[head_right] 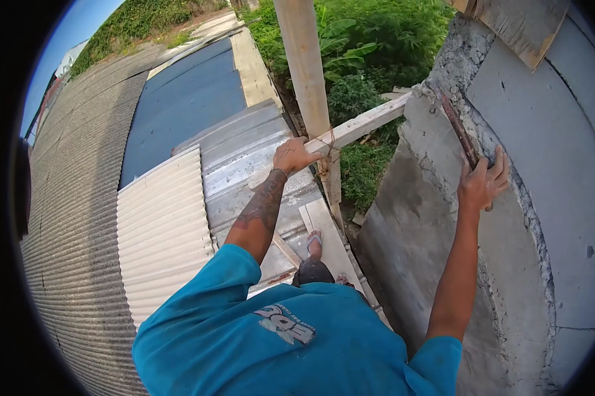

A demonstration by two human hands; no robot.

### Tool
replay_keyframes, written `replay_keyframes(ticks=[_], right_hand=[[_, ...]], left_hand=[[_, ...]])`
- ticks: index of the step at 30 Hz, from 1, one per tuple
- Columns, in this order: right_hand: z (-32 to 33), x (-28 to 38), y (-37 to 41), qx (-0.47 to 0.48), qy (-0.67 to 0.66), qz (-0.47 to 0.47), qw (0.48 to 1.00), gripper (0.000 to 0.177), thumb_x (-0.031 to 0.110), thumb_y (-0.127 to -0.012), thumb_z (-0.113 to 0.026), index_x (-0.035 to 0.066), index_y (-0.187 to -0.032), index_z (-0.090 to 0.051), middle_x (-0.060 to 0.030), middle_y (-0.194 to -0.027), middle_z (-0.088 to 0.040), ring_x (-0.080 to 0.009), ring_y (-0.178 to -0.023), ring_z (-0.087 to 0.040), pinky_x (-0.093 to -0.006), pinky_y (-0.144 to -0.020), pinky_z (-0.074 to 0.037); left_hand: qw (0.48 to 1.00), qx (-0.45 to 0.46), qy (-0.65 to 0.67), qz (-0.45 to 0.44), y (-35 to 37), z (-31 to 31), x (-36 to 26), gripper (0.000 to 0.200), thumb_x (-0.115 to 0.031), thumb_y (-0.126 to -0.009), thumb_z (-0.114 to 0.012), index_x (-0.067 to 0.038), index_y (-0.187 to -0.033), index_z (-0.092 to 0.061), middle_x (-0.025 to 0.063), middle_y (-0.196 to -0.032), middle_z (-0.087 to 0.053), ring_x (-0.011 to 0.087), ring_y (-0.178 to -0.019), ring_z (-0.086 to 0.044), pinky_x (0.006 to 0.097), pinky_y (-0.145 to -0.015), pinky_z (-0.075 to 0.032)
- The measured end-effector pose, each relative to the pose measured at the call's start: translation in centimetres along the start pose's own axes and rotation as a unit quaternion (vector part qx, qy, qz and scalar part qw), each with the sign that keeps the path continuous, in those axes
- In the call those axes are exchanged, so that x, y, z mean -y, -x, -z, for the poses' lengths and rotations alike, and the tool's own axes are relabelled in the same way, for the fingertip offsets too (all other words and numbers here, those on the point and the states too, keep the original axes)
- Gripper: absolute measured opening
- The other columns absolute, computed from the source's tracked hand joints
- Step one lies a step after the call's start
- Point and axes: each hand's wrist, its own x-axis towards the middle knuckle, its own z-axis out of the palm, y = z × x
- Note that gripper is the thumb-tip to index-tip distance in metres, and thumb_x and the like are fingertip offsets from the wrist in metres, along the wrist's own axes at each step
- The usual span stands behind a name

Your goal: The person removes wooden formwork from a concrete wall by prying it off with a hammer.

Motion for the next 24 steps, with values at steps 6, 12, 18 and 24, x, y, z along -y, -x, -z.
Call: replay_keyframes(ticks=[6,12,18,24], right_hand=[[0.0,-0.3,0.0,-0.001,0.005,-0.001,1.000,0.034,0.037,-0.078,-0.077,0.008,-0.084,-0.061,-0.0084,-0.143,-0.042,-0.0310,-0.131,-0.037,-0.0505,-0.099,-0.033],[1.3,0.1,-0.3,0.029,-0.029,-0.002,0.999,0.033,0.033,-0.079,-0.077,0.005,-0.086,-0.062,-0.0101,-0.143,-0.042,-0.0329,-0.133,-0.035,-0.0526,-0.102,-0.031],[6.7,0.1,3.5,0.096,-0.096,0.016,0.991,0.032,0.029,-0.081,-0.075,0.003,-0.094,-0.061,-0.0135,-0.136,-0.046,-0.0363,-0.125,-0.043,-0.0496,-0.098,-0.038],[12.0,1.4,22.7,0.469,-0.221,-0.194,0.833,0.038,0.040,-0.087,-0.067,0.004,-0.087,-0.055,-0.0226,-0.079,-0.064,-0.0453,-0.082,-0.061,-0.0521,-0.068,-0.045]], left_hand=[[0.999,0.040,0.005,0.020,0.2,0.7,-0.9,0.079,-0.061,-0.070,-0.067,-0.003,-0.124,-0.062,0.0206,-0.115,-0.066,0.0344,-0.107,-0.063,0.0422,-0.092,-0.049],[1.000,0.018,-0.007,-0.017,0.1,0.2,-0.5,0.074,-0.060,-0.073,-0.064,-0.004,-0.121,-0.064,0.0215,-0.111,-0.067,0.0355,-0.104,-0.064,0.0433,-0.090,-0.049],[0.997,0.034,0.022,-0.064,0.0,0.7,-0.1,0.069,-0.058,-0.075,-0.062,-0.005,-0.118,-0.065,0.0214,-0.110,-0.067,0.0363,-0.103,-0.064,0.0442,-0.089,-0.049],[0.997,0.005,0.008,-0.074,-0.2,0.1,0.0,0.062,-0.059,-0.075,-0.061,-0.020,-0.123,-0.065,0.0156,-0.106,-0.070,0.0339,-0.099,-0.066,0.0436,-0.086,-0.050]])
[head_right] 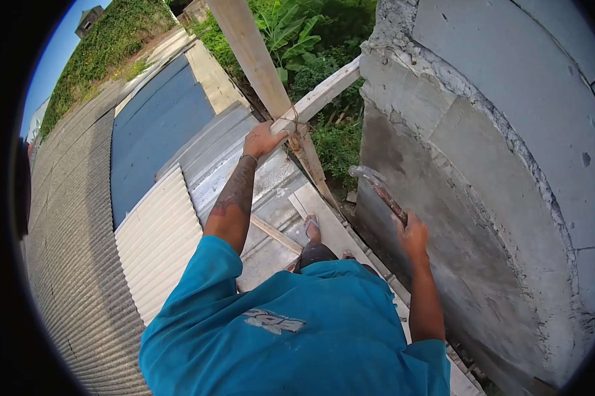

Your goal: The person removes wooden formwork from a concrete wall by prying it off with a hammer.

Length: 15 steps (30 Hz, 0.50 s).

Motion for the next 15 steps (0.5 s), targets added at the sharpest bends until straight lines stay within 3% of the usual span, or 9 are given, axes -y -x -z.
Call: replay_keyframes(ticks=[4,6,8,11,15], right_hand=[[-7.6,-8.2,10.6,0.161,0.082,-0.181,0.967,0.050,0.049,-0.087,-0.060,0.002,-0.101,-0.065,-0.0243,-0.091,-0.068,-0.0442,-0.091,-0.064,-0.0508,-0.078,-0.051],[-15.2,-18.8,16.7,0.218,0.100,-0.262,0.935,0.051,0.045,-0.081,-0.063,-0.002,-0.101,-0.068,-0.0243,-0.097,-0.069,-0.0417,-0.095,-0.066,-0.0493,-0.082,-0.052],[-16.3,-23.2,22.2,0.304,-0.002,-0.378,0.874,0.052,0.042,-0.079,-0.063,-0.005,-0.100,-0.068,-0.0251,-0.101,-0.067,-0.0400,-0.092,-0.067,-0.0479,-0.080,-0.053],[-15.8,-25.4,27.5,0.318,-0.042,-0.507,0.800,0.052,0.043,-0.079,-0.063,-0.006,-0.096,-0.067,-0.0237,-0.093,-0.066,-0.0378,-0.085,-0.066,-0.0471,-0.075,-0.053],[-15.9,-27.5,30.2,0.282,-0.083,-0.575,0.764,0.053,0.045,-0.080,-0.063,-0.007,-0.092,-0.067,-0.0220,-0.082,-0.065,-0.0349,-0.075,-0.066,-0.0460,-0.069,-0.052]], left_hand=[[1.000,0.006,0.007,0.002,0.7,0.6,-0.5,0.064,-0.058,-0.076,-0.061,-0.014,-0.123,-0.064,0.0186,-0.108,-0.069,0.0349,-0.102,-0.065,0.0434,-0.088,-0.050],[1.000,0.014,0.004,0.005,0.8,0.7,-0.8,0.065,-0.057,-0.076,-0.061,-0.011,-0.122,-0.064,0.0198,-0.109,-0.068,0.0356,-0.103,-0.064,0.0435,-0.089,-0.049],[1.000,0.015,-0.005,0.016,0.6,0.6,-0.8,0.066,-0.057,-0.076,-0.061,-0.012,-0.122,-0.064,0.0198,-0.109,-0.068,0.0356,-0.102,-0.065,0.0435,-0.089,-0.050],[0.999,-0.002,-0.013,0.035,0.2,-0.1,-0.2,0.065,-0.060,-0.073,-0.062,-0.014,-0.119,-0.067,0.0187,-0.104,-0.070,0.0353,-0.098,-0.066,0.0438,-0.086,-0.051],[0.999,-0.017,-0.016,0.041,0.0,-0.5,-0.7,0.067,-0.061,-0.071,-0.064,-0.013,-0.118,-0.067,0.0183,-0.104,-0.070,0.0346,-0.097,-0.066,0.0435,-0.086,-0.051]])
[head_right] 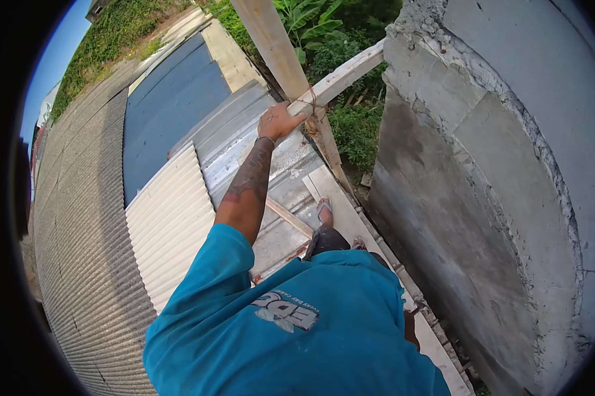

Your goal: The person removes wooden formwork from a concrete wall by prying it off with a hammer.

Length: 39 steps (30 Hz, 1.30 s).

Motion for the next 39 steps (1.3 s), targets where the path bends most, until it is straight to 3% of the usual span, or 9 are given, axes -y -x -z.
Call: replay_keyframes(ticks=[6,9,13,16,19,22,28,35,39], right_hand=[[-2.5,0.1,-8.9,-0.050,-0.095,0.064,0.992,0.056,0.047,-0.081,-0.062,-0.009,-0.084,-0.066,-0.0193,-0.065,-0.063,-0.0305,-0.061,-0.065,-0.0443,-0.059,-0.052],[-1.3,8.7,-6.0,0.010,-0.058,0.098,0.993,0.058,0.051,-0.083,-0.061,-0.007,-0.080,-0.065,-0.0153,-0.057,-0.059,-0.0267,-0.049,-0.058,-0.0418,-0.052,-0.048],[3.7,23.1,13.9,0.059,0.084,0.161,0.982,0.076,0.058,-0.089,-0.049,-0.010,-0.121,-0.058,-0.0354,-0.125,-0.055,-0.0440,-0.117,-0.055,-0.0445,-0.098,-0.043],[1.4,22.4,5.9,-0.063,0.182,0.309,0.932,0.080,0.061,-0.087,-0.050,-0.013,-0.116,-0.059,-0.0373,-0.120,-0.056,-0.0450,-0.114,-0.057,-0.0454,-0.096,-0.044],[1.1,22.1,5.3,-0.047,0.220,0.307,0.925,0.069,0.057,-0.087,-0.050,-0.007,-0.111,-0.065,-0.0372,-0.111,-0.060,-0.0458,-0.108,-0.059,-0.0447,-0.093,-0.046],[-0.3,18.9,1.0,-0.016,0.245,0.363,0.899,0.081,0.063,-0.083,-0.051,-0.013,-0.107,-0.063,-0.0383,-0.116,-0.057,-0.0458,-0.115,-0.056,-0.0445,-0.100,-0.043],[0.9,15.2,2.5,0.022,0.215,0.217,0.952,0.078,0.064,-0.081,-0.053,-0.008,-0.110,-0.064,-0.0346,-0.115,-0.059,-0.0439,-0.114,-0.057,-0.0450,-0.097,-0.044],[0.1,13.0,2.7,0.020,0.182,0.196,0.963,0.074,0.062,-0.082,-0.052,-0.006,-0.108,-0.065,-0.0334,-0.113,-0.060,-0.0438,-0.111,-0.058,-0.0456,-0.095,-0.045],[-0.2,12.8,3.0,0.015,0.169,0.197,0.966,0.071,0.061,-0.083,-0.051,-0.005,-0.108,-0.065,-0.0326,-0.111,-0.060,-0.0438,-0.109,-0.058,-0.0460,-0.093,-0.046]], left_hand=[[0.999,0.023,-0.019,0.012,0.2,0.6,-0.3,0.069,-0.061,-0.070,-0.064,-0.014,-0.121,-0.066,0.0188,-0.106,-0.069,0.0344,-0.100,-0.065,0.0433,-0.089,-0.051],[1.000,0.017,-0.009,0.007,0.0,0.4,-0.2,0.069,-0.062,-0.069,-0.065,-0.014,-0.120,-0.066,0.0181,-0.106,-0.069,0.0337,-0.101,-0.065,0.0432,-0.089,-0.050],[1.000,-0.022,-0.016,-0.013,-0.1,-0.3,0.2,0.068,-0.062,-0.069,-0.065,-0.014,-0.118,-0.067,0.0179,-0.103,-0.070,0.0338,-0.099,-0.066,0.0435,-0.087,-0.051],[1.000,-0.016,-0.018,-0.008,-0.1,0.1,0.0,0.067,-0.062,-0.069,-0.064,-0.012,-0.113,-0.070,0.0186,-0.099,-0.071,0.0342,-0.095,-0.067,0.0435,-0.084,-0.051],[1.000,-0.004,-0.010,-0.006,0.1,0.3,-0.3,0.066,-0.062,-0.069,-0.064,-0.010,-0.110,-0.071,0.0190,-0.098,-0.071,0.0340,-0.093,-0.068,0.0433,-0.084,-0.051],[1.000,-0.006,-0.015,0.004,0.3,0.6,-0.4,0.066,-0.062,-0.069,-0.065,-0.009,-0.108,-0.071,0.0189,-0.097,-0.071,0.0338,-0.092,-0.068,0.0430,-0.084,-0.052],[1.000,-0.010,-0.021,-0.003,0.0,0.0,0.1,0.065,-0.061,-0.069,-0.065,-0.008,-0.107,-0.071,0.0190,-0.096,-0.071,0.0341,-0.092,-0.068,0.0425,-0.084,-0.052],[0.999,-0.006,0.012,-0.038,0.4,0.4,0.4,0.066,-0.059,-0.072,-0.063,-0.016,-0.122,-0.065,0.0175,-0.101,-0.071,0.0341,-0.095,-0.067,0.0435,-0.086,-0.050],[0.998,0.026,0.032,-0.054,1.0,1.5,0.0,0.066,-0.056,-0.076,-0.063,-0.013,-0.126,-0.062,0.0190,-0.109,-0.068,0.0341,-0.102,-0.065,0.0424,-0.088,-0.049]])
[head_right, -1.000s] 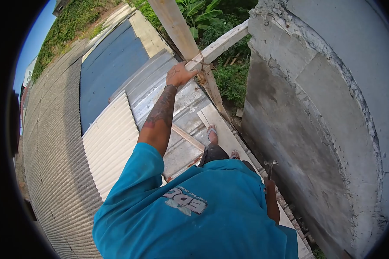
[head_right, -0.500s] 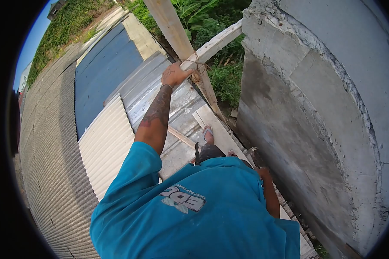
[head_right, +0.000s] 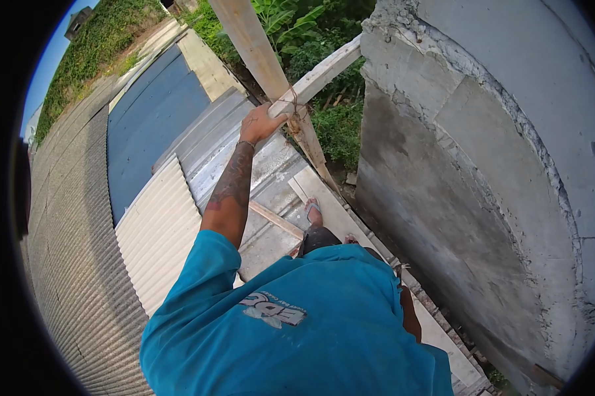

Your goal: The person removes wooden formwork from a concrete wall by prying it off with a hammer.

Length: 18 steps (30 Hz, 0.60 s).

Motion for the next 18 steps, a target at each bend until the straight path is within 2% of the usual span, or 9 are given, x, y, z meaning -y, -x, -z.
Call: replay_keyframes(ticks=[11,14,18], right_hand=[[-0.6,0.3,0.6,-0.016,-0.030,0.005,0.999,0.065,0.058,-0.084,-0.050,-0.002,-0.105,-0.066,-0.0307,-0.107,-0.062,-0.0437,-0.105,-0.060,-0.0469,-0.089,-0.047],[-0.7,0.4,0.9,-0.021,-0.037,0.006,0.999,0.063,0.057,-0.084,-0.050,-0.001,-0.104,-0.066,-0.0301,-0.105,-0.062,-0.0436,-0.103,-0.060,-0.0472,-0.088,-0.047],[-1.0,0.0,1.0,-0.024,-0.047,0.004,0.999,0.061,0.056,-0.085,-0.049,0.001,-0.104,-0.066,-0.0294,-0.104,-0.063,-0.0436,-0.102,-0.061,-0.0476,-0.087,-0.047]], left_hand=[[1.000,-0.005,-0.003,-0.014,-0.2,-0.4,0.6,0.068,-0.055,-0.076,-0.064,-0.009,-0.126,-0.060,0.0203,-0.113,-0.067,0.0359,-0.105,-0.063,0.0424,-0.091,-0.048],[0.999,-0.020,-0.013,-0.021,-1.1,-1.6,2.0,0.069,-0.058,-0.075,-0.063,-0.014,-0.127,-0.060,0.0188,-0.109,-0.068,0.0367,-0.103,-0.064,0.0445,-0.091,-0.047],[0.999,-0.025,-0.006,-0.039,-1.5,-2.2,2.5,0.070,-0.057,-0.072,-0.065,-0.012,-0.126,-0.061,0.0185,-0.108,-0.069,0.0361,-0.103,-0.064,0.0439,-0.090,-0.048]])
